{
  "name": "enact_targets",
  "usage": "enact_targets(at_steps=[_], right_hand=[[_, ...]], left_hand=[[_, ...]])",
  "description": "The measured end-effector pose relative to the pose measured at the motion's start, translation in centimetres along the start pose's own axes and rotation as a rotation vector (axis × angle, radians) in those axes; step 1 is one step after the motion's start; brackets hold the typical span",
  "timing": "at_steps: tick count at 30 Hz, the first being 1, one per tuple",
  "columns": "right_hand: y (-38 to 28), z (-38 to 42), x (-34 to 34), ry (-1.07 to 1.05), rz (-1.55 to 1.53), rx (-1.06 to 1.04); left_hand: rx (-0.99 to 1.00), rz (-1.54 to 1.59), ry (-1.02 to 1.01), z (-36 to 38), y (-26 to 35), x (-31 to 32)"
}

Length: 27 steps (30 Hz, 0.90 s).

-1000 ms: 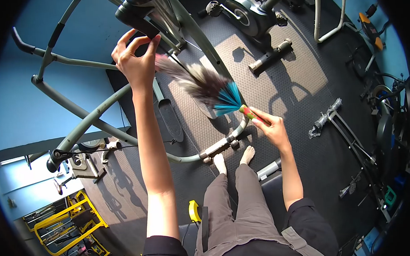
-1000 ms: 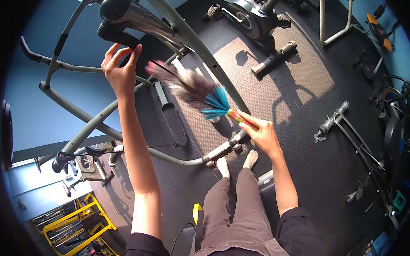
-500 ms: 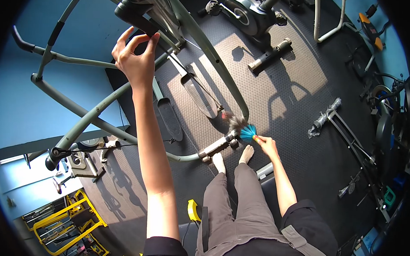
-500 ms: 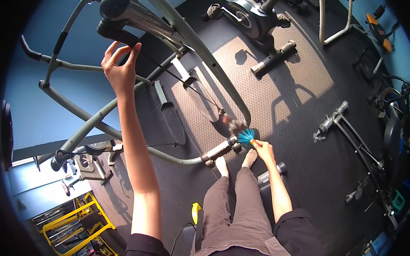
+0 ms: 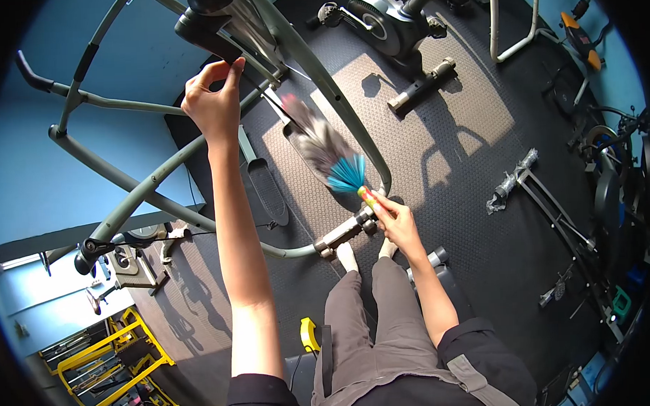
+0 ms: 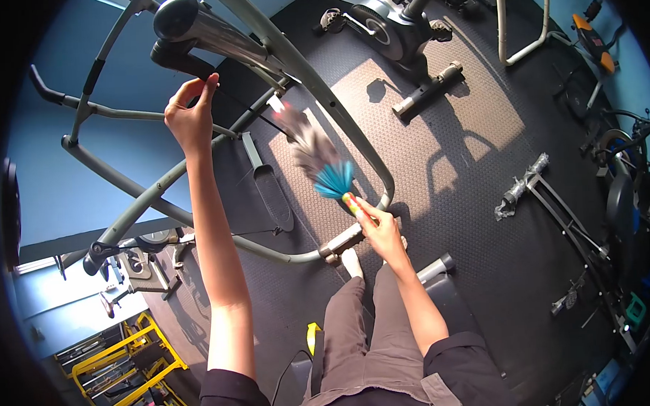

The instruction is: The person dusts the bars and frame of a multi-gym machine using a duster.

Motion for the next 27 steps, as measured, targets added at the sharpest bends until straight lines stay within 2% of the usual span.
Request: enact_targets(at_steps=[1, 3, 4, 5, 6, 8, 11, 13, 16, 18, 22, 25, 27], right_hand=[[-3.0, 1.3, 0.0, -0.062, -0.154, -0.001], [-8.0, 4.0, 0.0, -0.137, -0.271, -0.122], [-7.3, 4.9, 0.6, -0.242, -0.463, -0.106], [-6.2, 4.7, 1.0, -0.220, -0.484, -0.076], [-4.1, 4.1, 1.3, -0.196, -0.471, -0.075], [2.4, 2.4, 1.8, -0.138, -0.406, -0.043], [14.3, -0.1, 1.7, -0.072, -0.233, 0.294], [18.0, -1.3, 2.0, 0.063, -0.111, 0.461], [19.0, -3.0, 3.8, 0.051, -0.050, 0.488], [13.3, -1.8, 5.4, -0.057, -0.192, 0.398], [-0.2, 3.7, 6.8, -0.277, -0.280, -0.006], [-3.2, 7.2, 5.6, -0.323, -0.246, -0.170], [-3.2, 8.3, 3.7, -0.315, -0.222, -0.148]], left_hand=[[0.002, 0.004, -0.001, 0.0, 0.2, 0.0], [0.032, -0.054, 0.052, 0.3, 0.8, -0.1], [0.030, -0.051, 0.050, 0.3, 0.6, 0.0], [0.113, -0.025, 0.098, 0.3, 0.4, 0.1], [0.196, 0.000, 0.145, 0.3, 0.4, 0.1], [0.174, -0.006, 0.120, 0.2, 0.1, 0.0], [0.143, -0.004, 0.093, 0.1, 0.0, 0.0], [0.137, -0.001, 0.093, 0.2, 0.0, 0.1], [0.132, 0.006, 0.073, 0.2, 0.1, 0.2], [0.141, 0.021, 0.094, 0.2, 0.0, 0.2], [0.124, 0.025, 0.089, 0.1, -0.2, 0.1], [0.152, 0.035, 0.086, -0.1, 0.0, 0.1], [0.147, -0.001, 0.076, -0.1, 0.2, 0.0]])
Point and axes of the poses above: each hand's wrist, its own z-axis away from the middle knuckle, its own x-axis out of the palm, y = z × x, the point moved 3 cm from there along -z, towards the middle knuckle, and after that the axes turned 7 degrees about z, right-handed, at the moved point
